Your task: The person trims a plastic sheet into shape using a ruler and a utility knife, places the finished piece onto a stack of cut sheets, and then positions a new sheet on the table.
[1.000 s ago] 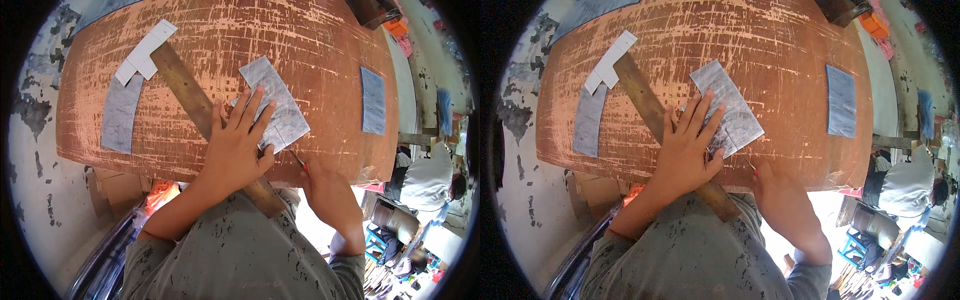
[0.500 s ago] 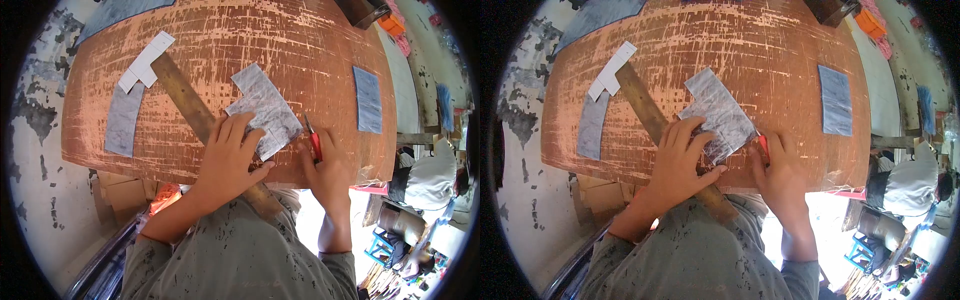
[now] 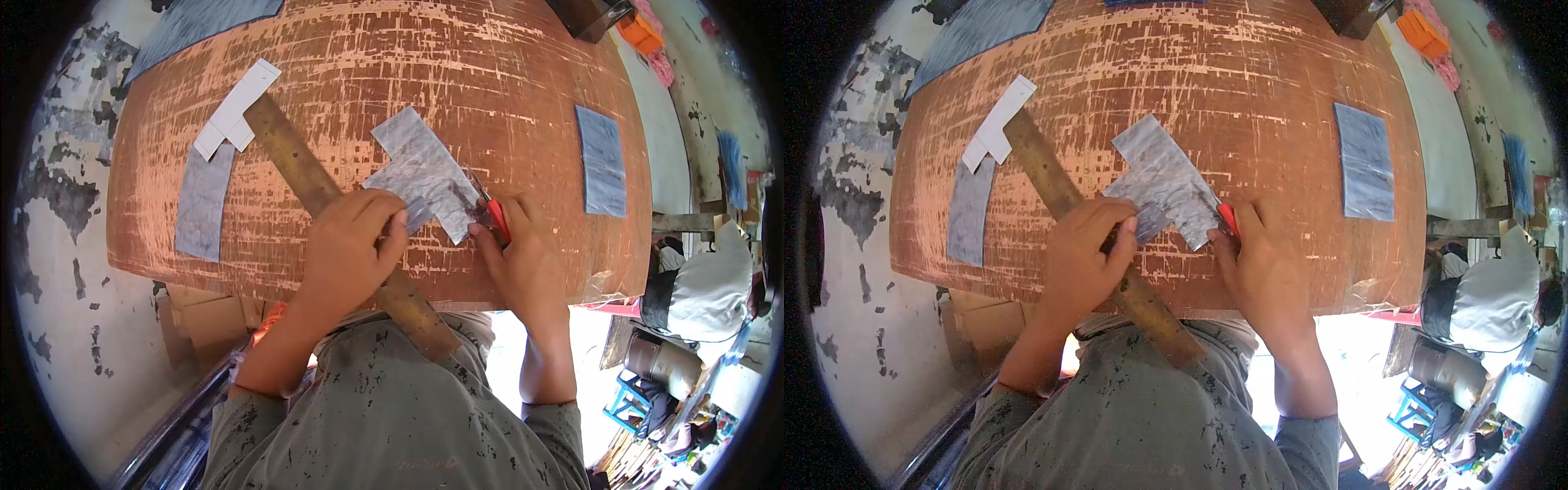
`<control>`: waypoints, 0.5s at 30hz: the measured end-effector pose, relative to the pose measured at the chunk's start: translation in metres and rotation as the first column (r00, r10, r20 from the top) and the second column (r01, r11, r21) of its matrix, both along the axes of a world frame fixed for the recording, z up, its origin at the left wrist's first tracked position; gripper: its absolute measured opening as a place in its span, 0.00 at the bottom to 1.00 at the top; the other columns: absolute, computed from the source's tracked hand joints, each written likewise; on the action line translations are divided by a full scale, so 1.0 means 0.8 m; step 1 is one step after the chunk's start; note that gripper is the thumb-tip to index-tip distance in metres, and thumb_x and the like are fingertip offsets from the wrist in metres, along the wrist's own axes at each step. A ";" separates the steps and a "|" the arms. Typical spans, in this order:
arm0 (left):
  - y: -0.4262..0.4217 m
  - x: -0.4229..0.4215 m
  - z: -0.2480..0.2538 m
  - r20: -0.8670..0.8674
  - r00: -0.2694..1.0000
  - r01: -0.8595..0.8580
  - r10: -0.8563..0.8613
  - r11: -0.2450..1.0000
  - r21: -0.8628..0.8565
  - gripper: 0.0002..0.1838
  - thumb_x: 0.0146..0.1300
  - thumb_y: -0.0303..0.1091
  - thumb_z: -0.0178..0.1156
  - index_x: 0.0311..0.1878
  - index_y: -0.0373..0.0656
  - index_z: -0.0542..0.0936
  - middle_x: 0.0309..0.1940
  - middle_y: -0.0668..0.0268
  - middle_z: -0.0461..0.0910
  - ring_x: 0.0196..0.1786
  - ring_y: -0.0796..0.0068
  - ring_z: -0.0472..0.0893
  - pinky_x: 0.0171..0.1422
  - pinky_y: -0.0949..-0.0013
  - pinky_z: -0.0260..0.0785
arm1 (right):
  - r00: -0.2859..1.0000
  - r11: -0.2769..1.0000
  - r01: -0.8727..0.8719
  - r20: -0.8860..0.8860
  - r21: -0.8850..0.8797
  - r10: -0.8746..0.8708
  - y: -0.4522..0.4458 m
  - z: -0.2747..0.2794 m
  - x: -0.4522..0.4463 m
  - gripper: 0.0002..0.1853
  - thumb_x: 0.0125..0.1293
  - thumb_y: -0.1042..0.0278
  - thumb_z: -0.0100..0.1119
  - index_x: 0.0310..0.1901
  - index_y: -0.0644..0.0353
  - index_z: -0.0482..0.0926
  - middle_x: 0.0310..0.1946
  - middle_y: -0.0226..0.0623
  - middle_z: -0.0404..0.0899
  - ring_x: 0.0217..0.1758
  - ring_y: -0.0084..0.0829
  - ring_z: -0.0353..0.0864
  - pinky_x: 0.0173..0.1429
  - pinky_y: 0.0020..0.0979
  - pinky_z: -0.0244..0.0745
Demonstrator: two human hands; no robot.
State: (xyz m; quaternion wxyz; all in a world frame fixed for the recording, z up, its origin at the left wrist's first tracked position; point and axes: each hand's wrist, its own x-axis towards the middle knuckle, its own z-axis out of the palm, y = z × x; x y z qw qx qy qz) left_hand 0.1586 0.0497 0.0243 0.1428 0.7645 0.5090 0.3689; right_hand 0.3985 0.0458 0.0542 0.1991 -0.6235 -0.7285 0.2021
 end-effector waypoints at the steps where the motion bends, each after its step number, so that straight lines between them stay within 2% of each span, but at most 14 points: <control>1: 0.001 0.000 0.000 -0.002 1.000 0.003 -0.003 1.000 0.000 0.07 0.69 0.27 0.68 0.47 0.36 0.84 0.44 0.59 0.88 0.44 0.52 0.88 0.49 0.55 0.81 | 1.000 1.000 0.003 -0.002 0.000 -0.003 0.000 -0.001 0.001 0.16 0.75 0.64 0.70 0.58 0.62 0.82 0.54 0.51 0.82 0.50 0.61 0.86 0.50 0.54 0.82; 3: 0.002 -0.001 -0.001 0.104 0.992 -0.066 0.075 0.994 -0.083 0.04 0.73 0.25 0.66 0.47 0.35 0.84 0.43 0.56 0.87 0.41 0.52 0.87 0.48 0.55 0.81 | 1.000 1.000 -0.001 -0.014 0.015 0.001 0.001 -0.003 0.001 0.16 0.74 0.64 0.70 0.57 0.63 0.82 0.54 0.53 0.82 0.51 0.62 0.86 0.52 0.55 0.81; 4: 0.001 0.000 0.000 0.104 0.992 -0.066 0.074 0.994 -0.084 0.04 0.73 0.25 0.66 0.47 0.35 0.84 0.43 0.56 0.87 0.41 0.52 0.87 0.48 0.55 0.81 | 1.000 1.000 0.000 -0.014 0.014 0.000 0.001 -0.002 0.001 0.16 0.74 0.64 0.70 0.57 0.63 0.82 0.54 0.53 0.82 0.51 0.62 0.86 0.52 0.55 0.81; 6: -0.002 0.001 0.007 0.237 0.965 -0.065 0.117 0.975 -0.214 0.04 0.76 0.26 0.65 0.47 0.35 0.84 0.43 0.56 0.87 0.41 0.55 0.87 0.47 0.57 0.80 | 1.000 0.999 0.010 -0.006 -0.032 -0.010 0.002 0.000 0.001 0.16 0.74 0.64 0.71 0.56 0.64 0.82 0.55 0.53 0.82 0.53 0.63 0.85 0.53 0.55 0.81; 9: -0.003 -0.006 0.010 0.284 0.952 -0.069 0.116 0.983 -0.170 0.05 0.77 0.27 0.65 0.48 0.35 0.85 0.44 0.56 0.87 0.41 0.57 0.88 0.46 0.59 0.79 | 1.000 0.999 -0.006 -0.009 -0.032 0.005 0.005 -0.005 0.003 0.17 0.73 0.63 0.71 0.56 0.64 0.81 0.56 0.54 0.81 0.54 0.63 0.85 0.54 0.55 0.81; 13: -0.019 -0.029 0.022 0.218 0.968 -0.086 0.126 0.979 -0.186 0.06 0.76 0.27 0.65 0.50 0.36 0.87 0.44 0.55 0.88 0.42 0.57 0.88 0.46 0.61 0.78 | 0.999 0.997 0.027 -0.039 -0.078 -0.030 0.003 0.002 -0.003 0.21 0.72 0.61 0.74 0.58 0.64 0.81 0.56 0.54 0.81 0.54 0.62 0.85 0.54 0.55 0.81; 15: -0.031 -0.054 0.027 0.179 0.979 -0.075 0.094 0.991 -0.111 0.07 0.75 0.26 0.65 0.50 0.37 0.89 0.42 0.56 0.88 0.41 0.60 0.87 0.46 0.63 0.76 | 0.996 0.992 0.083 -0.007 -0.091 -0.084 0.001 0.006 -0.009 0.25 0.70 0.56 0.77 0.60 0.63 0.81 0.56 0.53 0.82 0.54 0.60 0.86 0.54 0.54 0.82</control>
